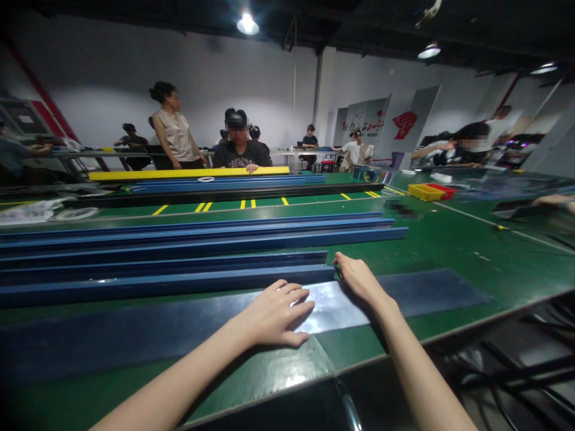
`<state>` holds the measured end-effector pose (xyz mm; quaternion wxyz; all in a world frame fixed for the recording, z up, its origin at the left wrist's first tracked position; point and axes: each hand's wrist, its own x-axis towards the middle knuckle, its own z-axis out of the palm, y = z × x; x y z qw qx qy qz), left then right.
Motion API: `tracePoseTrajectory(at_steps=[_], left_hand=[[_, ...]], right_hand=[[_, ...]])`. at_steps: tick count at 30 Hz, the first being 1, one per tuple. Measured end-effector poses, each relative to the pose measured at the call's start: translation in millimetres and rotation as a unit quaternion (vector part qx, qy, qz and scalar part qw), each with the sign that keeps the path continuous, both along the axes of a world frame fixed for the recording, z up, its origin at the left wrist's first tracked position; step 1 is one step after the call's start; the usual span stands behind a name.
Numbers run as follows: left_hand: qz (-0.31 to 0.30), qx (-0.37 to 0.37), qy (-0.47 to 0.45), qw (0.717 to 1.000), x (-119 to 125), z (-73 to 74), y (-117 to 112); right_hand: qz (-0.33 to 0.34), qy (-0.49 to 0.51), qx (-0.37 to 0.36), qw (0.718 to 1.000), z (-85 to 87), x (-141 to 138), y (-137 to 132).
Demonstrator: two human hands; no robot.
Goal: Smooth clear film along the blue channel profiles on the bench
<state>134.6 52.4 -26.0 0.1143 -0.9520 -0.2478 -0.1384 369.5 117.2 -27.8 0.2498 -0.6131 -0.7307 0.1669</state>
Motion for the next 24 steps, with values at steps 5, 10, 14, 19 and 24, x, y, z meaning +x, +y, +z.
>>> tracePoseTrajectory(at_steps=[5, 10, 14, 19, 24], left_hand=[[0.004, -0.002, -0.003, 1.0, 0.4, -0.7, 1.3], [0.011, -0.008, -0.005, 1.0, 1.5, -0.9, 1.4], [0.001, -0.003, -0.013, 1.0, 1.2, 0.1, 1.5], [0.006, 0.052, -0.077, 0.996, -0.1, 5.0, 2.6], [0.114, 0.095, -0.126, 0.981, -6.0, 11.8, 7.4]], right_hand=[[-0.015, -0.03, -0.013, 0.999, 5.0, -0.6, -1.4], [-0.025, -0.084, -0.021, 0.996, 9.8, -1.1, -1.0], [-0.004, -0.063, -0.021, 0.998, 10.7, -0.6, 5.8], [-0.028, 0.022, -0.006, 0.999, 10.4, -6.1, 21.1], [-0.079, 0.121, -0.036, 0.989, 2.6, -11.2, 40.3]])
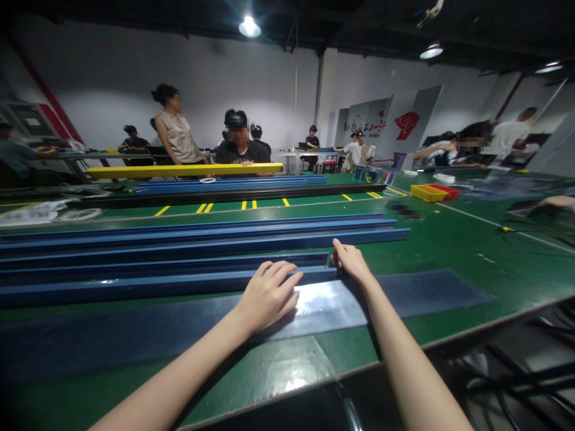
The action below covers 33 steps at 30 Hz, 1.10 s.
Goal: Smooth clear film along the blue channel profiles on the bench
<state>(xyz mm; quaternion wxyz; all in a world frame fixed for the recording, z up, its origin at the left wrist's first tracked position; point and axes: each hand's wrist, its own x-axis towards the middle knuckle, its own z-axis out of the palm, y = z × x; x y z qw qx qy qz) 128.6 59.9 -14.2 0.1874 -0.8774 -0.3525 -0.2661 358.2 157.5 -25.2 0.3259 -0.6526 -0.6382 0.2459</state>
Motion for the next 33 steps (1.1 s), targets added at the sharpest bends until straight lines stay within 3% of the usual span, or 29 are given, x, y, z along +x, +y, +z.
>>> tracePoseTrajectory(at_steps=[5, 8, 15, 23, 33], left_hand=[[0.078, -0.034, 0.032, 0.996, -13.6, -0.4, 9.8], [0.095, -0.041, 0.041, 0.994, -19.7, -3.3, 14.4], [0.092, -0.05, 0.049, 0.993, -23.1, -7.1, 19.2], [0.089, -0.04, 0.05, 0.994, -23.6, -9.6, 21.2], [0.096, -0.055, 0.057, 0.992, -21.7, -8.8, 20.6]], right_hand=[[0.043, 0.114, 0.005, 0.993, -14.6, 2.3, 4.3], [0.071, 0.11, 0.037, 0.991, -17.7, 4.7, -0.9], [0.1, 0.033, 0.058, 0.993, -16.7, 3.9, -7.2], [0.133, 0.097, 0.063, 0.984, -24.0, 6.6, -6.2], [0.128, 0.153, 0.052, 0.978, -16.8, 5.0, -8.2]])
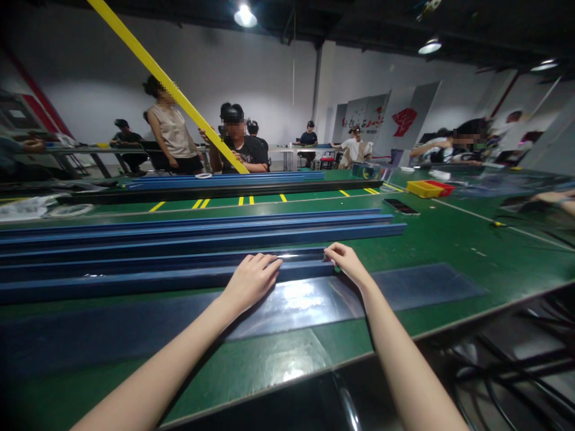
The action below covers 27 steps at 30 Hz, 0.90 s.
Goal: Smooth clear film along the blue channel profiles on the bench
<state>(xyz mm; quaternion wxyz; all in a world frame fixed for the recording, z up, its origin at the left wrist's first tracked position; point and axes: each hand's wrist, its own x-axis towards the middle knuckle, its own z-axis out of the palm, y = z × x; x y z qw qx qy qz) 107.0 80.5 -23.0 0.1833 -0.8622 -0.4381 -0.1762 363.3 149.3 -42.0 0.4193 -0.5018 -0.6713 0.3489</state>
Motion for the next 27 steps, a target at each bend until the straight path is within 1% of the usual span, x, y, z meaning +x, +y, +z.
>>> tracePoseTrajectory(at_steps=[4, 8, 14, 21, 27], left_hand=[[-0.004, -0.002, 0.001, 1.0, -0.6, 1.0, -0.1], [-0.005, -0.007, 0.004, 1.0, -1.0, 1.0, -0.3], [-0.004, -0.006, 0.002, 1.0, -0.7, 0.8, -0.5], [0.0, -0.013, 0.006, 1.0, -1.0, 0.6, -0.6], [-0.001, -0.023, 0.007, 1.0, -1.3, 0.9, 0.0]], right_hand=[[-0.009, 0.011, -0.003, 1.0, 1.2, -0.6, -0.1], [-0.002, 0.019, -0.004, 1.0, -0.4, 0.8, 1.3], [0.006, 0.002, -0.009, 1.0, -1.4, 2.7, 3.1], [-0.002, -0.044, -0.006, 0.999, -1.1, 3.2, 2.4], [0.013, -0.043, 0.004, 0.999, -5.5, 5.2, 5.8]])
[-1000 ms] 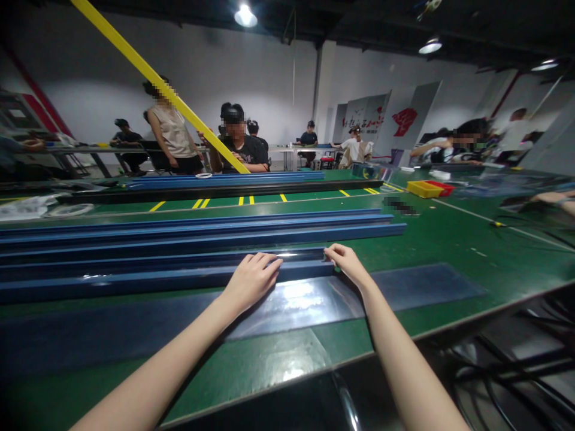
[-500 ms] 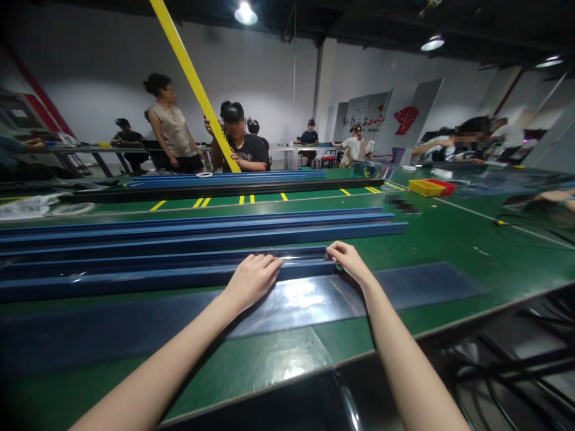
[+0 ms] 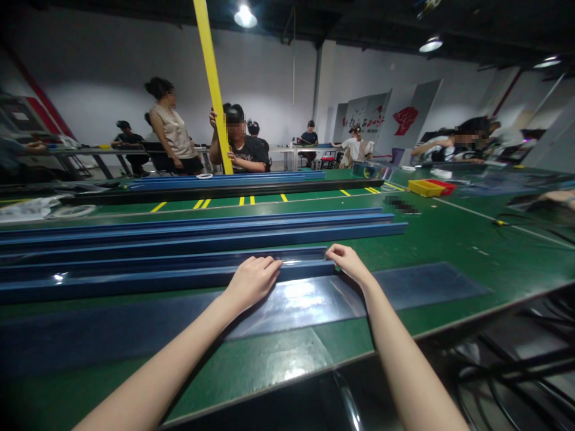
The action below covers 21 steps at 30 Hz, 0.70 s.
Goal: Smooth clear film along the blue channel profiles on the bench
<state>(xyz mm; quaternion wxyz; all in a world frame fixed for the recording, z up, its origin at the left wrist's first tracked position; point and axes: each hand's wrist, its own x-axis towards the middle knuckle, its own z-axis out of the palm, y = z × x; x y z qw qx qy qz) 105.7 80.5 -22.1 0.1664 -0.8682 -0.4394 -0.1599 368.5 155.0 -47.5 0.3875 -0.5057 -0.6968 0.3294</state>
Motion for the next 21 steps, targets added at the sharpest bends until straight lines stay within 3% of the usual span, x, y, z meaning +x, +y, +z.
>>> tracePoseTrajectory(at_steps=[21], left_hand=[[-0.01, -0.012, -0.005, 1.0, -0.7, 0.3, 1.3]], right_hand=[[-0.021, -0.045, -0.013, 0.999, 3.1, -3.5, -4.7]])
